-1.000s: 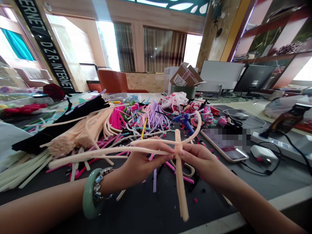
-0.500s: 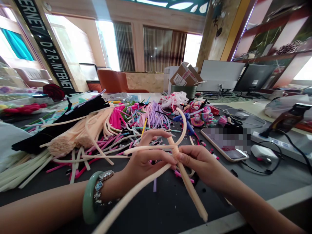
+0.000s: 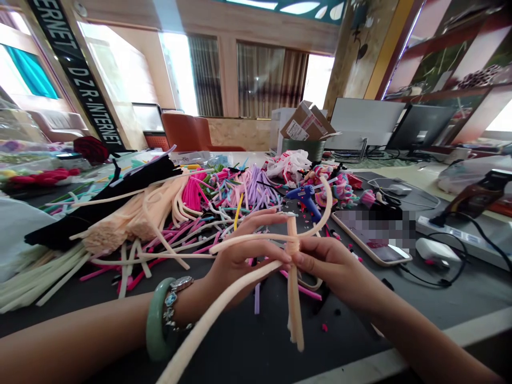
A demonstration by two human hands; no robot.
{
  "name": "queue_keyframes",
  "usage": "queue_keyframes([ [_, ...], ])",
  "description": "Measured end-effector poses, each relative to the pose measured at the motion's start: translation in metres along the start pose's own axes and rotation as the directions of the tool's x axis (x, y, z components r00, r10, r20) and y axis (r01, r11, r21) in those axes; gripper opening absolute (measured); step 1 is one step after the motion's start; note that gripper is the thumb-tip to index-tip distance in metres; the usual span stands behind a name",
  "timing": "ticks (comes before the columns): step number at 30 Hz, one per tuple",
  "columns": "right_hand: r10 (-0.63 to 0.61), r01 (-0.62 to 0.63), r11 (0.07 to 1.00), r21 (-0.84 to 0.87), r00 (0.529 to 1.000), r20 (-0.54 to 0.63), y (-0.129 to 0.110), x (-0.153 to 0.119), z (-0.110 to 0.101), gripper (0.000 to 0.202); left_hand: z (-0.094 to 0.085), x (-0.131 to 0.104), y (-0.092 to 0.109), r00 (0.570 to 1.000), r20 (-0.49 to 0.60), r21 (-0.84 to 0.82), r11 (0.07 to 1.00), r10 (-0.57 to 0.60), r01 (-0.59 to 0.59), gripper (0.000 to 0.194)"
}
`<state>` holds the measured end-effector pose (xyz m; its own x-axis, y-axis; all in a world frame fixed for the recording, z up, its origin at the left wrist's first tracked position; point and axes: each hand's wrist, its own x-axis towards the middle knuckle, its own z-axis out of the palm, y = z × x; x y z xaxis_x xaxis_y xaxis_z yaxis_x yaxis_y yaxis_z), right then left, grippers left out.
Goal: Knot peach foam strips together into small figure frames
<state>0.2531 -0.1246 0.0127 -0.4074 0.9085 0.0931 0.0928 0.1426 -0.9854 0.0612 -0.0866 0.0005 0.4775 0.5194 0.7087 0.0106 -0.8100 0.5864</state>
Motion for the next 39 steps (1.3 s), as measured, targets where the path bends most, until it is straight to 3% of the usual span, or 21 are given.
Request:
queue_keyframes([
  [4, 0.016, -0.015, 1.000, -0.014, 0.999, 0.037, -0.002, -0.001, 0.002, 0.030, -0.006, 0.002, 0.003, 0.997, 0.049, 0.058, 0.997, 0.053, -0.056, 0.008],
  [9, 0.023, -0.017, 0.998, -0.067, 0.995, 0.096, -0.002, -0.002, 0.001, 0.033, -0.016, 0.007, 0.006, 0.955, 0.270, 0.087, 0.985, 0.123, -0.152, 0.015],
  [14, 0.021, -0.012, 0.993, -0.114, 0.997, 0.075, 0.002, -0.002, 0.000, 0.034, -0.021, 0.013, 0.014, 0.917, 0.330, 0.184, 0.938, 0.223, -0.295, 0.017],
  [18, 0.049, -0.044, 0.988, -0.150, 0.998, 0.031, 0.002, -0.002, 0.001, 0.039, -0.026, 0.016, 0.024, 0.878, 0.416, 0.215, 0.912, 0.239, -0.350, 0.022],
  [22, 0.039, -0.036, 0.992, -0.121, 0.999, 0.016, -0.005, -0.003, 0.003, 0.039, -0.026, 0.014, 0.019, 0.875, 0.392, 0.251, 0.881, 0.286, -0.400, 0.021],
  [26, 0.075, -0.073, 0.997, -0.037, 0.996, 0.048, -0.009, -0.006, 0.005, 0.034, -0.025, 0.013, 0.012, 0.836, 0.422, 0.289, 0.822, 0.350, -0.490, 0.025],
  [30, 0.126, -0.130, 0.991, 0.041, 0.988, 0.091, -0.003, -0.008, 0.005, 0.034, -0.024, 0.016, 0.016, 0.819, 0.442, 0.338, 0.778, 0.366, -0.530, 0.019],
  [35, 0.105, -0.117, 0.987, 0.106, 0.988, 0.113, 0.002, -0.007, 0.004, 0.027, -0.023, 0.015, 0.020, 0.775, 0.461, 0.433, 0.653, 0.432, -0.622, 0.014],
  [39, 0.116, -0.126, 0.987, 0.099, 0.988, 0.100, 0.002, -0.007, 0.005, 0.024, -0.023, 0.011, 0.019, 0.769, 0.421, 0.472, 0.608, 0.480, -0.638, 0.015],
])
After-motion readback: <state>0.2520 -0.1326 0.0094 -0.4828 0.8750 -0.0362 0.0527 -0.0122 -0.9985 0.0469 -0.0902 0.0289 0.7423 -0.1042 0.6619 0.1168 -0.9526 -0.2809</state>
